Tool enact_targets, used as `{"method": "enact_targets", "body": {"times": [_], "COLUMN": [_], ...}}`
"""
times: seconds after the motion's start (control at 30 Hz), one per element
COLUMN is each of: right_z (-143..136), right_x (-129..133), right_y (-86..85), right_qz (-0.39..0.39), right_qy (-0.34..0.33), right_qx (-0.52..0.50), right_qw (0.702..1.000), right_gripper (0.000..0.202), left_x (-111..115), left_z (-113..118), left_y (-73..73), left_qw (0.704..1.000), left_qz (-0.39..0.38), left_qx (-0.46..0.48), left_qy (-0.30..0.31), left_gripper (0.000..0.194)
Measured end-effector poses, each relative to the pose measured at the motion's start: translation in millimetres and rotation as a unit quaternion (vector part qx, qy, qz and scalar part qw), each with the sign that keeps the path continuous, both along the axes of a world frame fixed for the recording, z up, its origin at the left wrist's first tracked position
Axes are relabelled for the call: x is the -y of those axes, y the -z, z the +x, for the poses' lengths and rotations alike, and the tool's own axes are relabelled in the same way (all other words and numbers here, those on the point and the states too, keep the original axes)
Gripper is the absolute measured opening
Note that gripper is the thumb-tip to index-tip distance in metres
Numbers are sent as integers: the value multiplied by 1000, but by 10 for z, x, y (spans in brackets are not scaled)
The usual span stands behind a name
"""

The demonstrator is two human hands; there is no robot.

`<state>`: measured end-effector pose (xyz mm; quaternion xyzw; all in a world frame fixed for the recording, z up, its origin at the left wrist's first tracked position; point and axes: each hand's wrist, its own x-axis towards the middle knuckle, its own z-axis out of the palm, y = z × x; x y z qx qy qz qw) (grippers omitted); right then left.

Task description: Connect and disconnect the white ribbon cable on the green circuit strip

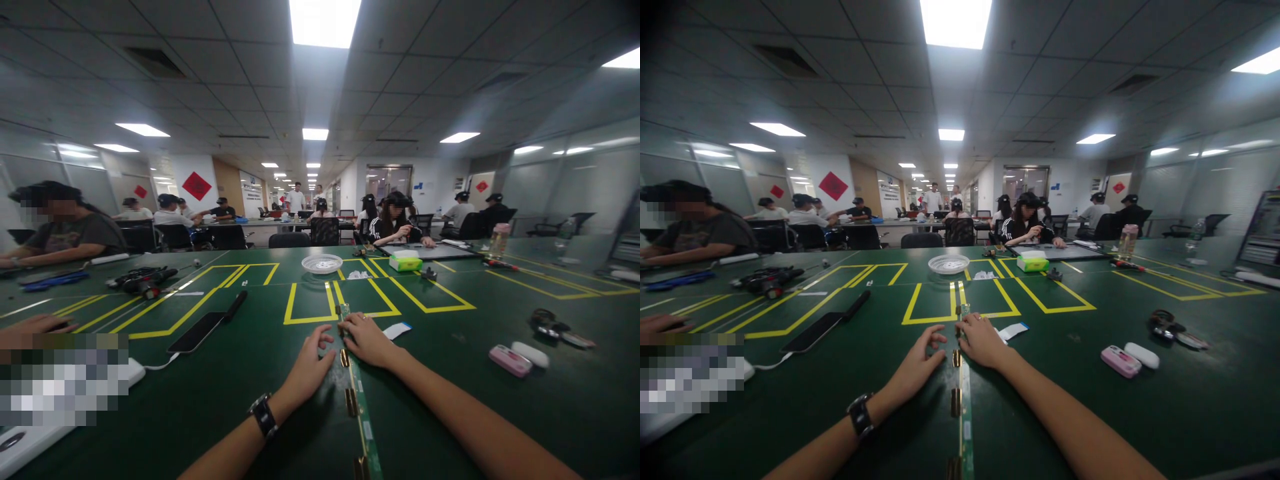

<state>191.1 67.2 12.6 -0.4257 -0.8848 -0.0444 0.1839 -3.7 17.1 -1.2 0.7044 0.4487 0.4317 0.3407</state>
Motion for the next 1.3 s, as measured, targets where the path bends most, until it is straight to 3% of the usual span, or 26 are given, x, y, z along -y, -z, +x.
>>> {"method": "enact_targets", "body": {"times": [0.27, 0.47, 0.63, 1.03, 1.3], "right_z": [8, -36, -43, -62, -169], "right_x": [-30, -26, -12, -3, 119], "right_y": [51, 84, 74, 46, -43], "right_qz": [-14, -9, -19, -10, -52], "right_qy": [6, 32, 42, 10, 5], "right_qx": [-24, 1, -10, -48, -100], "right_qw": [1000, 999, 999, 999, 994], "right_gripper": [25, 33, 24, 13, 12], "left_x": [11, 37, 45, 8, -8], "left_z": [5, 9, 14, -2, 3], "left_y": [-4, -43, -54, -8, 47], "left_qw": [1000, 1000, 1000, 999, 999], "left_qz": [-9, -19, -25, -31, -44], "left_qx": [5, -7, -9, -18, -1], "left_qy": [-3, 5, 9, 10, 23], "left_gripper": [48, 48, 48, 47, 53]}}
